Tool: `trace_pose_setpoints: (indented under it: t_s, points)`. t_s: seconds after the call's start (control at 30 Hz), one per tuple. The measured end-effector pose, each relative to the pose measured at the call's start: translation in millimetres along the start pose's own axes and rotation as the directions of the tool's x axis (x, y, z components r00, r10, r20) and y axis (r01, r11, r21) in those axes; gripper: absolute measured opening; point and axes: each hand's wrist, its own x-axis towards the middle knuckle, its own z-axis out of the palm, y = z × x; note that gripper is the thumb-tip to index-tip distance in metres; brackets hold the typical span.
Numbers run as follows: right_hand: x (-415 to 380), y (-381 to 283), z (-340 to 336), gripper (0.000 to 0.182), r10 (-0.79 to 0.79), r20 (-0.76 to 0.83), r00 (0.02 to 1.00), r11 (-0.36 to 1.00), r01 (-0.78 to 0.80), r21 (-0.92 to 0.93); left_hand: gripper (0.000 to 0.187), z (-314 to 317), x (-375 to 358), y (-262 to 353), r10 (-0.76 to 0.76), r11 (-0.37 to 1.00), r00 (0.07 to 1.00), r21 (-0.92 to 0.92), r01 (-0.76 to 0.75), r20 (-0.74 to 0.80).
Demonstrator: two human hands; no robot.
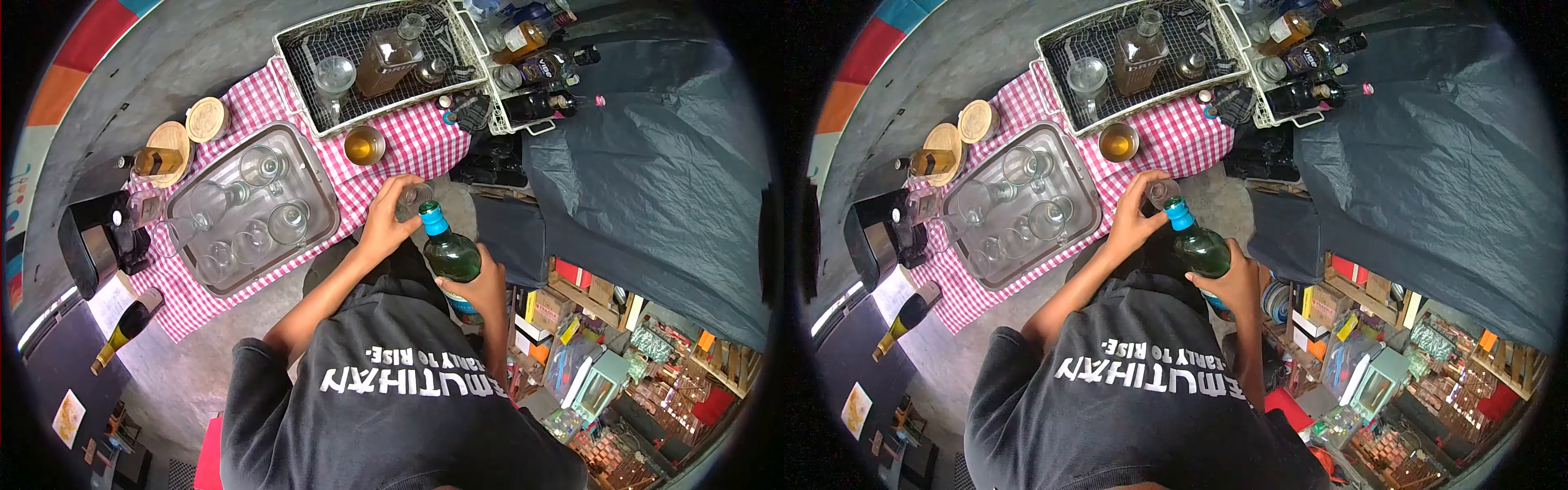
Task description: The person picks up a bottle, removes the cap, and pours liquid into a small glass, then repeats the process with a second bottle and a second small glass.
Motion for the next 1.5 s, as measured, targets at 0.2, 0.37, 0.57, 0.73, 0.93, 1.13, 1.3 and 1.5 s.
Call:
trace_pose_setpoints:
  t_s: [0.2,0.37,0.57,0.73,0.93,1.13,1.3,1.5]
  points:
    - [1.7,4.4,-2.5,0.063,0.001,0.003,1.000,0.999,-0.001,-0.034,0.057,2.0,1.7,0.8,0.007,1.000,1.000,0.016,-0.007,-0.001]
    - [0.9,9.9,-2.6,0.065,0.022,-0.001,1.000,0.996,-0.022,-0.087,0.057,3.7,3.1,0.4,0.019,1.000,1.000,0.021,-0.020,0.018]
    - [0.0,13.0,-2.8,0.065,0.005,-0.020,1.000,0.997,-0.006,-0.073,0.057,7.5,3.6,-3.7,0.002,1.000,1.000,-0.001,-0.002,0.029]
    - [-1.4,7.6,-5.7,0.066,0.065,0.014,0.998,0.996,-0.065,-0.056,0.057,8.1,3.5,-3.5,0.022,1.000,0.999,0.007,-0.022,0.030]
    - [-3.3,13.1,-5.1,0.070,0.060,0.012,0.998,0.994,-0.059,-0.092,0.057,10.5,3.2,-2.0,0.010,1.000,1.000,-0.010,-0.010,0.026]
    - [-4.3,13.1,-8.0,0.073,0.098,0.036,0.995,0.991,-0.094,-0.099,0.057,12.2,2.8,-5.0,0.016,1.000,0.999,-0.006,-0.015,0.039]
    - [-4.8,14.0,-9.2,0.074,0.117,0.042,0.992,0.987,-0.111,-0.119,0.057,13.2,2.8,-4.2,0.011,1.000,0.999,0.011,-0.012,0.050]
    - [-5.8,13.6,-8.1,0.073,0.104,0.027,0.994,0.986,-0.100,-0.131,0.058,13.8,2.2,-3.7,0.008,1.000,0.999,-0.014,-0.007,0.040]
